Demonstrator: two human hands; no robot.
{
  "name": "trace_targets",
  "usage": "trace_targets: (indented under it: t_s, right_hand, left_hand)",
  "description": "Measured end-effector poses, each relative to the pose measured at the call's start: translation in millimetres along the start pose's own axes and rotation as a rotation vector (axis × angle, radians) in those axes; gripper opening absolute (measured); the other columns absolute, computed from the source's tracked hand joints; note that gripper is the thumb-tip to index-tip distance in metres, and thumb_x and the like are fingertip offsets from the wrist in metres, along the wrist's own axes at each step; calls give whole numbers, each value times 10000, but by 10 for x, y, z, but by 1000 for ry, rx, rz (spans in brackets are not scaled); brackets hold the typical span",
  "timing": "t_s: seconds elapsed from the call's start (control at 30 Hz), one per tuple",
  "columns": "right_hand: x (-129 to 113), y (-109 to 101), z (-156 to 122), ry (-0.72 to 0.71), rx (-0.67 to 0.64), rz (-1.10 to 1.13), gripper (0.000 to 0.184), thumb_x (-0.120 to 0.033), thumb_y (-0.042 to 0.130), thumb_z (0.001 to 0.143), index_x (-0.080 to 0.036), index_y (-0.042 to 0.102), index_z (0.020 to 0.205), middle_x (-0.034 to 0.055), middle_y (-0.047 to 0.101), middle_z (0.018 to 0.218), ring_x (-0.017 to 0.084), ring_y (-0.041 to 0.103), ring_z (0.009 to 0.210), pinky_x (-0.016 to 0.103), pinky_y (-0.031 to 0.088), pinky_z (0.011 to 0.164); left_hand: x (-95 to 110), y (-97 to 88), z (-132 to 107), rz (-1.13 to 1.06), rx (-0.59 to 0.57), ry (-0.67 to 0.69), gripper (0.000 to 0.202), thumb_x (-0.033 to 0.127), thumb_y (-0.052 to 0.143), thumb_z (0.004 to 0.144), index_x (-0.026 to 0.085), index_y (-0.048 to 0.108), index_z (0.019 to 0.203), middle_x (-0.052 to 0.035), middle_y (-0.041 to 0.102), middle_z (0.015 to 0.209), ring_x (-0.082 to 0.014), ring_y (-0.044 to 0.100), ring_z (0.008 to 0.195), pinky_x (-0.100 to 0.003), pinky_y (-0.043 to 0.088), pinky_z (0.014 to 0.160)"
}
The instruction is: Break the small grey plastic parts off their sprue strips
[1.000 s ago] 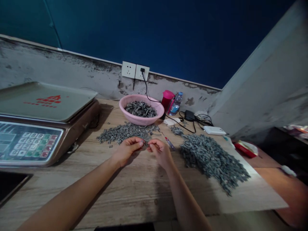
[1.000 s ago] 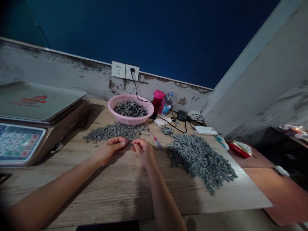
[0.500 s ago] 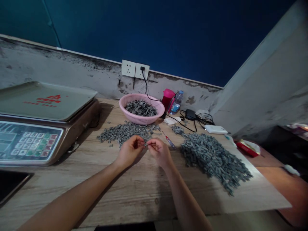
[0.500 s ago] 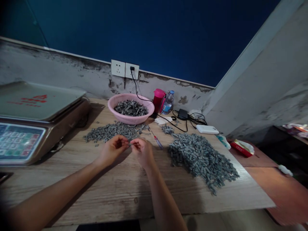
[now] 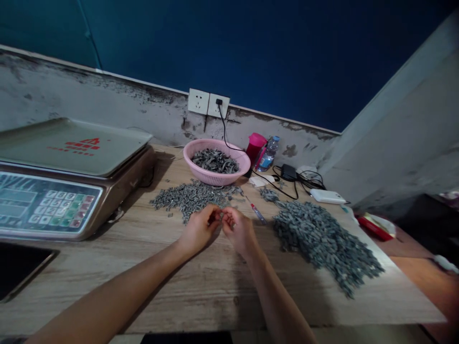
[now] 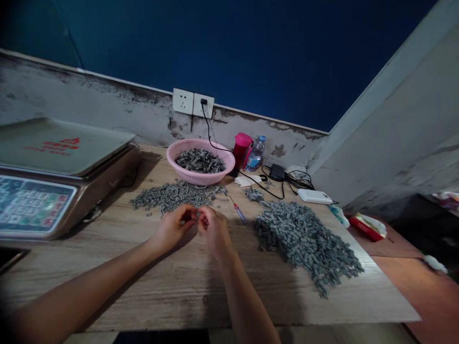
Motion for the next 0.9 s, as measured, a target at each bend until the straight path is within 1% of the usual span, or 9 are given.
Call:
trace_targets:
  t_s: [0.13, 0.27, 0.33, 0.43, 0.57, 0.67, 0.77, 0.83, 0.9]
  right_hand:
    - [14, -6, -1, 54, 42, 53, 266, -98, 487, 670, -182, 543, 917, -1, 581, 684, 122, 544, 566, 223, 444, 559]
    - [88, 10, 9, 144, 75, 271, 266, -130, 507, 633, -182, 503, 894, -13, 546, 669, 123, 526, 568, 221, 429, 536]
    - [101, 36, 18, 173, 56, 365, 272, -138, 516, 613, -182, 490, 881, -21, 531, 654, 120, 510, 554, 218, 413, 519]
    - [91, 61, 25, 212, 10, 466, 301, -145, 529, 599, -180, 485, 895, -36, 514, 621, 110, 479, 514, 208, 373, 478]
    - [69, 105, 20, 233, -55, 612, 336, -203, 577, 635, -179, 474, 953, -45, 514, 606, 108, 466, 495, 207, 353, 461]
    - [83, 118, 5, 204, -27, 591, 298, -190, 590, 638, -185, 479, 915, -32, 536, 637, 113, 484, 532, 213, 369, 495]
    - [100, 95, -22, 188, 62, 474, 296, -169, 586, 634, -185, 491, 914, -23, 543, 659, 121, 494, 557, 225, 391, 526]
    - [93, 86, -33, 204, 95, 436, 310, -190, 583, 653, -180, 493, 950, -13, 551, 681, 128, 509, 576, 235, 409, 545]
    - [68, 90, -29, 224, 87, 471, 330, -232, 588, 672, -174, 488, 980, -8, 559, 690, 132, 522, 577, 239, 418, 543]
  left_hand:
    - [55, 0, -8, 5, -11, 27, 165, 117, 550, 772, 201, 558, 914, 5, 629, 814, -125, 586, 750, -224, 432, 699]
    - [132, 0, -14, 17, 4, 83, 204, 133, 493, 815, 196, 529, 1006, -24, 629, 893, -141, 586, 823, -248, 452, 748]
    - [177, 37, -25, 120, -20, 140, 233, 145, 437, 844, 184, 499, 1065, -53, 619, 935, -164, 576, 854, -278, 457, 763]
    - [269, 103, -60, 274, -66, 278, 291, 142, 405, 842, 155, 456, 1128, -88, 601, 954, -197, 556, 862, -320, 461, 768]
    - [363, 127, -116, 368, -76, 424, 318, 100, 415, 799, 142, 458, 1111, -96, 588, 942, -213, 523, 849, -338, 452, 762]
    - [368, 133, -138, 389, -58, 459, 293, 109, 440, 777, 138, 472, 1067, -99, 585, 926, -222, 507, 839, -342, 443, 742]
    - [357, 135, -146, 349, -15, 475, 238, 133, 439, 796, 134, 478, 1031, -99, 579, 891, -218, 501, 809, -338, 439, 720]
    - [329, 97, -129, 285, 46, 434, 193, 143, 404, 834, 144, 478, 1013, -94, 573, 880, -203, 507, 799, -328, 438, 726]
    - [276, 34, -103, 198, 114, 348, 168, 145, 373, 861, 158, 474, 994, -88, 569, 889, -188, 520, 819, -312, 437, 742]
Point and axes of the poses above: each hand's wrist, its own z-axis towards the middle knuckle, its own y-axis out of the palm, x = y × z, the point moved 8 cm from there along z, towards the middle knuckle
